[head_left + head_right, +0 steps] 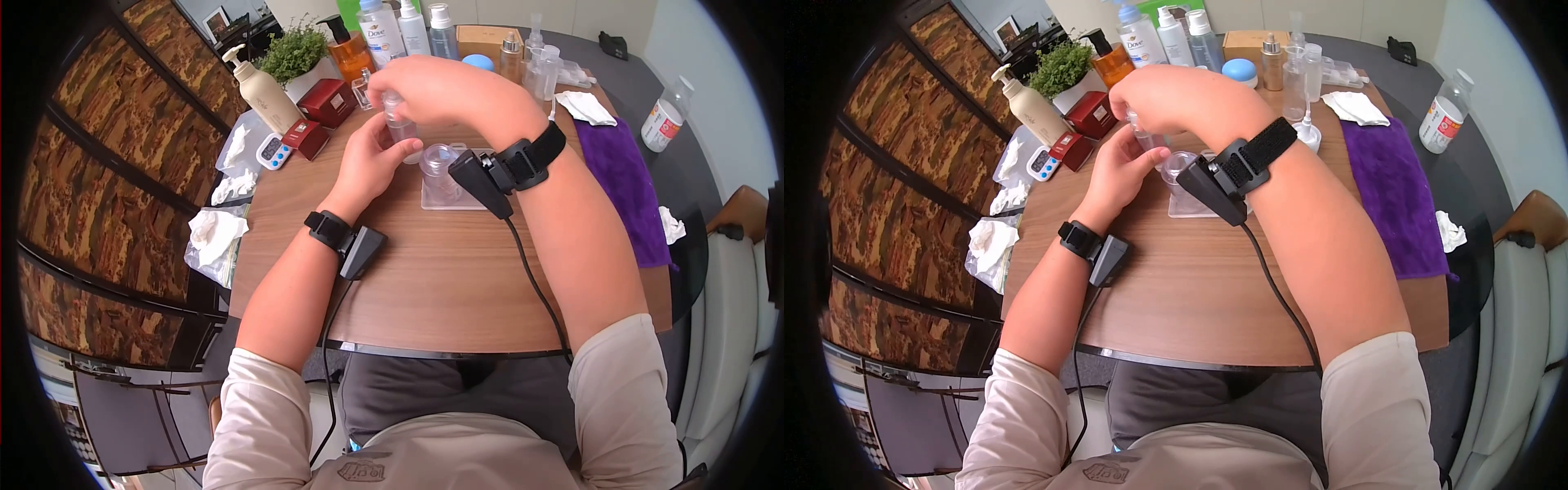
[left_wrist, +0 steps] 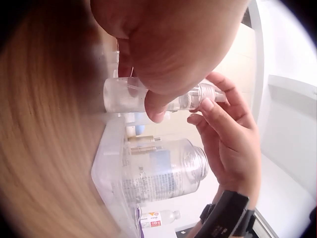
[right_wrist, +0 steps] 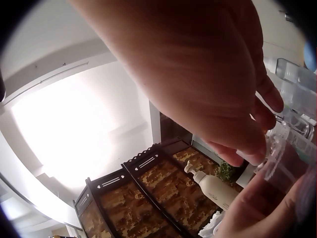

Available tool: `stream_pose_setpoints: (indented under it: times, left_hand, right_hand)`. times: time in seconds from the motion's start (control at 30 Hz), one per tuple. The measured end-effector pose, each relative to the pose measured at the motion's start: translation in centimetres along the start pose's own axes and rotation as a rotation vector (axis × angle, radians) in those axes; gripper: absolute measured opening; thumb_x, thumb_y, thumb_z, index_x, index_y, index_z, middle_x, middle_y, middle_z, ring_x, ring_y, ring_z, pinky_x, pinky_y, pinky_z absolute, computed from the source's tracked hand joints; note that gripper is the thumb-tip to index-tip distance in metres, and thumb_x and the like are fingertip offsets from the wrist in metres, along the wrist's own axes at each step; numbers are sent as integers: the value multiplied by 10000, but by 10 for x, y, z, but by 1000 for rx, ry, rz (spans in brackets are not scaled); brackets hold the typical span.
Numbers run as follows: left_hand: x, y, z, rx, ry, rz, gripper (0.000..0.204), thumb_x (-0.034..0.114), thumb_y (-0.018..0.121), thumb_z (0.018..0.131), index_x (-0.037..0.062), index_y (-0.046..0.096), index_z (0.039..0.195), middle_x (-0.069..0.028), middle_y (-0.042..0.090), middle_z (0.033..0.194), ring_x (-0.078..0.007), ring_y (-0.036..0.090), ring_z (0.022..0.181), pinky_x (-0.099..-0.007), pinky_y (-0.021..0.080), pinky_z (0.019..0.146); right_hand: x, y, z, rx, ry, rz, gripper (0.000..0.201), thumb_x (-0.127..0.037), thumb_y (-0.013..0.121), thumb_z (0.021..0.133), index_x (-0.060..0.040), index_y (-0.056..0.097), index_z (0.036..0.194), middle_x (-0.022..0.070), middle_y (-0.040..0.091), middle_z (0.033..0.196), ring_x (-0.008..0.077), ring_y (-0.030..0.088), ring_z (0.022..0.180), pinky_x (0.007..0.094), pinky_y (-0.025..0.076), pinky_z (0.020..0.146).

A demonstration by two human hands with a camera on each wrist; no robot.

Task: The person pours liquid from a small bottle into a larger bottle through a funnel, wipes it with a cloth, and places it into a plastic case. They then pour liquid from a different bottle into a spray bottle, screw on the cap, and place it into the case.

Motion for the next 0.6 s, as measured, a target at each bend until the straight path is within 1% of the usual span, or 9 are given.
stream_pose_setpoints:
  times: [0.1, 0.13, 0.2, 0.23, 0.3, 0.43, 0.5, 0.53, 0.6]
  left_hand:
    - [-1, 0, -1, 39, -10, 64, 409, 58, 776, 969, -24, 607, 1332, -45, 701, 1209, -121, 658, 1103, -310, 537, 978]
    - [-1, 1, -1, 26, 10, 54, 408, 67, 775, 973, -24, 606, 1333, -45, 702, 1205, -119, 658, 1099, -309, 538, 973]
    - [-1, -1, -1, 23, 30, 44, 408, 75, 774, 977, -24, 606, 1335, -45, 703, 1201, -118, 657, 1095, -309, 538, 968]
    - [0, 0, -2, 23, 33, 51, 406, 83, 775, 978, -24, 608, 1333, -44, 706, 1192, -116, 657, 1086, -308, 538, 960]
    - [1, -2, -3, 27, 38, 61, 405, 90, 776, 979, -23, 610, 1331, -42, 708, 1184, -114, 656, 1077, -308, 539, 953]
    - [-1, -1, -3, 55, 24, 93, 410, 99, 791, 970, -24, 617, 1321, -45, 711, 1165, -112, 655, 1056, -303, 541, 939]
    - [-2, 0, -3, 67, 20, 79, 411, 103, 796, 967, -25, 619, 1315, -46, 712, 1159, -111, 655, 1053, -302, 541, 936]
    - [0, 0, -3, 61, 26, 56, 415, 104, 800, 964, -26, 617, 1313, -48, 713, 1159, -114, 660, 1047, -300, 544, 932]
    - [2, 0, -4, 56, 33, 33, 420, 106, 804, 960, -27, 615, 1311, -50, 714, 1159, -117, 664, 1042, -298, 546, 929]
  right_hand:
    - [-12, 4, -6, 193, 189, -28, 383, -270, 708, 954, -44, 677, 1262, 201, 708, 1231, 376, 672, 1161, 473, 539, 980]
    - [-16, 0, -1, 188, 183, -32, 383, -270, 708, 954, -44, 677, 1262, 201, 708, 1231, 376, 672, 1161, 473, 539, 980]
    - [-18, -6, 10, -30, 334, -90, 470, -281, 703, 954, -55, 640, 1361, 216, 675, 1309, 378, 640, 1237, 456, 527, 1023]
    - [-13, -3, 10, -31, 329, -90, 470, -281, 703, 954, -55, 640, 1361, 216, 675, 1309, 378, 640, 1237, 456, 527, 1023]
    - [-11, 0, 6, 116, -25, 63, 532, -273, 701, 940, -40, 608, 1409, 238, 676, 1308, 386, 642, 1241, 456, 523, 1042]
    - [-24, 2, -1, 304, 35, 52, 526, -197, 692, 932, -48, 602, 1429, 235, 681, 1308, 386, 644, 1236, 460, 517, 1052]
    - [-23, -6, 10, -41, 295, -113, 586, -172, 704, 914, -59, 576, 1475, 228, 677, 1318, 386, 632, 1258, 461, 507, 1072]
    - [-18, -5, 8, -42, 297, -116, 586, -172, 704, 914, -59, 576, 1475, 228, 677, 1318, 386, 632, 1258, 461, 507, 1072]
    - [-14, -2, 1, 127, -78, 99, 613, -197, 719, 920, -69, 562, 1498, 211, 679, 1321, 384, 642, 1236, 464, 516, 1057]
Point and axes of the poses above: each hand's wrist, its own z-axis towards the middle knuckle, its own y-axis out of the palm, x = y × z, the point moved 1 cm from there along z, towards the middle knuckle
